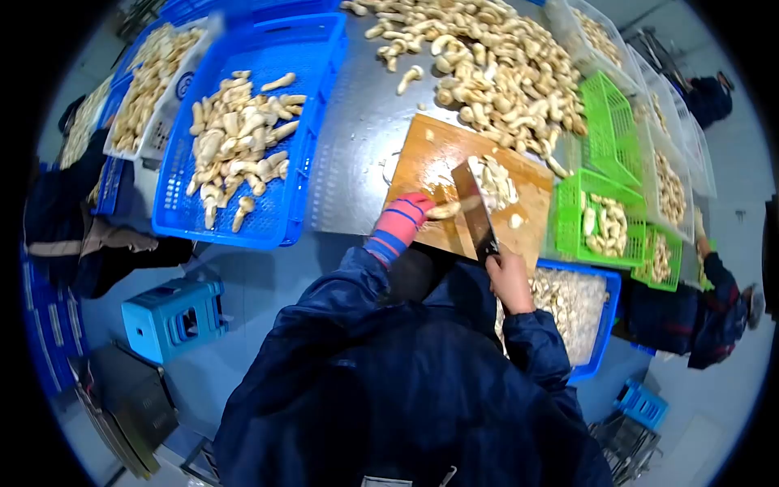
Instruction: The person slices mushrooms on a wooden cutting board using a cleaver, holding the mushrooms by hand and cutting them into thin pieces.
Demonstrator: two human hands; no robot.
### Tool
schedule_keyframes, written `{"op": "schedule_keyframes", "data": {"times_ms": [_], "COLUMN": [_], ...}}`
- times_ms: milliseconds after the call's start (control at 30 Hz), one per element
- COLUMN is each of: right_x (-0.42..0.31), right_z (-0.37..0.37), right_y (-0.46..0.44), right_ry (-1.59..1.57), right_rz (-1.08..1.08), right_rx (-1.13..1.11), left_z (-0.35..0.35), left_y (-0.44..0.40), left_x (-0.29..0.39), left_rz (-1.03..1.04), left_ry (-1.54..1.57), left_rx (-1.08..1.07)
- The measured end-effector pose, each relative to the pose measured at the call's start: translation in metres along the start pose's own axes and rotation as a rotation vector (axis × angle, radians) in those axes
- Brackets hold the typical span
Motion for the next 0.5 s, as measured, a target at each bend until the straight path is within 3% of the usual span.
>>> {"op": "schedule_keyframes", "data": {"times_ms": [100, 500], "right_x": [-0.011, -0.005], "right_z": [0.002, 0.004], "right_y": [0.009, 0.007], "right_ry": [0.102, 0.317], "right_rz": [-0.119, -0.162], "right_rx": [-0.016, -0.018], "left_z": [-0.009, -0.008], "left_y": [-0.001, -0.01], "left_x": [0.003, 0.005], "left_rz": [0.008, 0.004], "left_ry": [-0.003, -0.027], "left_rx": [-0.048, -0.127]}}
Point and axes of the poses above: each hand's wrist, its own y-axis away from the middle knuckle, its own z-axis out of the palm, x = y × z, the point moved 9 cm from there along -y, towards the middle knuckle, and after that the axes turned 9 degrees about -y, right-handed, at the moved point
